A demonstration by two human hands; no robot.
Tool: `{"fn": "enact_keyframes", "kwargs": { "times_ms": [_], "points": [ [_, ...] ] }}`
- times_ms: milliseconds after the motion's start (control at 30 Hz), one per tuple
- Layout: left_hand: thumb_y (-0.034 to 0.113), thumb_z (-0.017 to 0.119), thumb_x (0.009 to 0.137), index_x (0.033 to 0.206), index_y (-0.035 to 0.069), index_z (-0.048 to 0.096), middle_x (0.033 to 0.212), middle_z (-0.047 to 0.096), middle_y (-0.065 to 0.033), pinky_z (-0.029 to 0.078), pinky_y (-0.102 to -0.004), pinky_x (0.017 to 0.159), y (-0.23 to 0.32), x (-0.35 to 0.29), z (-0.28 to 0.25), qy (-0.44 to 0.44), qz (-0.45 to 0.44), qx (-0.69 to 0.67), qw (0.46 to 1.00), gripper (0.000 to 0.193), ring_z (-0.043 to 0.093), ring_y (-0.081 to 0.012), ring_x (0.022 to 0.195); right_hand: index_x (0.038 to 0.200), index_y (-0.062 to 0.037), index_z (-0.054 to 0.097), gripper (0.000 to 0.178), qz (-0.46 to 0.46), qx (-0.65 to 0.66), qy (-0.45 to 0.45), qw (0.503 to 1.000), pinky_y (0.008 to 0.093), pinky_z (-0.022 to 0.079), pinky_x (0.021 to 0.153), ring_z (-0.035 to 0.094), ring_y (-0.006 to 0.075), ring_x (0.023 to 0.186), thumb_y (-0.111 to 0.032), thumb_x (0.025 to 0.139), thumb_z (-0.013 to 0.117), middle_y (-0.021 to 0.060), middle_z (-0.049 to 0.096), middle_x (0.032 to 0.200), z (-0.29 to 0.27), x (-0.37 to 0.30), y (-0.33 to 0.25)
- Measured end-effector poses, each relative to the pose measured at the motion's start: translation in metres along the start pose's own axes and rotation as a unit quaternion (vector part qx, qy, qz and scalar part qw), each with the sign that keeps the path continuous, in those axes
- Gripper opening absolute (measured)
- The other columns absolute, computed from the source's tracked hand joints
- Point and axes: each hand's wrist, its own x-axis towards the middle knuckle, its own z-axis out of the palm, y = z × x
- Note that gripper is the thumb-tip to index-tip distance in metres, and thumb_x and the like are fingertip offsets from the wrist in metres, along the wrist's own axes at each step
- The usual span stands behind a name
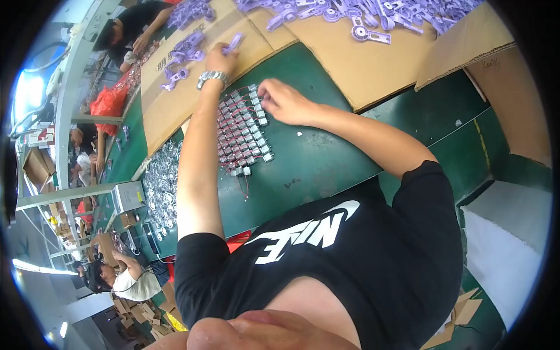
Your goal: The person assembles small electronic modules into plastic housings by hand, inserting LED arrays and wires into the housings.
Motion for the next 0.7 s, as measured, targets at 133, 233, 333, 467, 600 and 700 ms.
{"fn": "enact_keyframes", "kwargs": {
  "times_ms": [133, 233, 333, 467, 600, 700],
  "points": [
    [0.026, 0.077, 0.087, 0.114, 0.007, 0.069, 0.099, 0.074, -0.0172, 0.055, -0.0405, 0.083, -0.030, -0.040, -0.029, 0.041, 0.008, -0.119, 0.992, 0.034, 0.070, -0.0321, 0.090, 0.104, -0.0049, 0.063, 0.013, -0.043, -0.008, 0.035, 0.998, 0.0409, 0.050, 0.083, 0.060, 0.0294, 0.091, -0.007, 0.092, 0.064, 0.0139, 0.057, 0.101, 0.006, 0.009, -0.011],
    [0.022, 0.077, 0.089, 0.119, 0.005, 0.066, 0.092, 0.071, -0.0101, 0.054, -0.0325, 0.069, -0.058, -0.070, -0.041, 0.016, -0.059, -0.274, 0.960, 0.036, 0.068, -0.0174, 0.077, 0.102, -0.0072, 0.065, 0.012, -0.020, 0.018, -0.061, 0.998, 0.0403, 0.049, 0.085, 0.060, 0.0300, 0.097, -0.011, 0.091, 0.067, 0.0132, 0.057, 0.101, -0.002, 0.007, -0.030],
    [0.019, 0.075, 0.093, 0.123, 0.002, 0.063, 0.092, 0.070, -0.0066, 0.052, -0.0266, 0.064, -0.050, -0.099, -0.050, 0.011, -0.054, -0.345, 0.937, 0.037, 0.064, -0.0119, 0.071, 0.104, -0.0052, 0.065, 0.019, -0.096, -0.052, -0.109, 0.988, 0.0401, 0.050, 0.082, 0.060, 0.0271, 0.095, -0.013, 0.089, 0.072, 0.0096, 0.057, 0.104, -0.002, -0.005, -0.035],
    [0.017, 0.075, 0.094, 0.126, 0.002, 0.062, 0.090, 0.069, -0.0049, 0.051, -0.0241, 0.063, -0.040, -0.125, -0.060, -0.009, -0.065, -0.375, 0.925, 0.038, 0.064, -0.0100, 0.071, 0.107, -0.0063, 0.067, 0.028, -0.094, -0.152, -0.109, 0.978, 0.0425, 0.050, 0.086, 0.059, 0.0291, 0.104, -0.021, 0.086, 0.078, 0.0084, 0.058, 0.104, 0.004, -0.014, -0.041],
    [0.015, 0.074, 0.095, 0.129, 0.000, 0.060, 0.097, 0.071, -0.0072, 0.055, -0.0262, 0.072, -0.035, -0.130, -0.068, -0.069, -0.061, -0.339, 0.936, 0.040, 0.066, -0.0127, 0.080, 0.106, -0.0050, 0.067, 0.029, -0.009, -0.115, -0.127, 0.985, 0.0434, 0.050, 0.083, 0.061, 0.0320, 0.101, -0.018, 0.084, 0.079, 0.0098, 0.059, 0.104, 0.007, -0.004, -0.034],
    [0.012, 0.075, 0.093, 0.128, 0.002, 0.061, 0.094, 0.069, -0.0052, 0.054, -0.0269, 0.070, -0.039, -0.137, -0.070, -0.051, -0.044, -0.354, 0.933, 0.039, 0.064, -0.0112, 0.077, 0.099, -0.0048, 0.064, 0.018, -0.037, -0.078, -0.085, 0.993, 0.0434, 0.049, 0.079, 0.061, 0.0328, 0.093, -0.012, 0.087, 0.076, 0.0111, 0.059, 0.098, 0.010, -0.005, -0.033]
  ]
}}
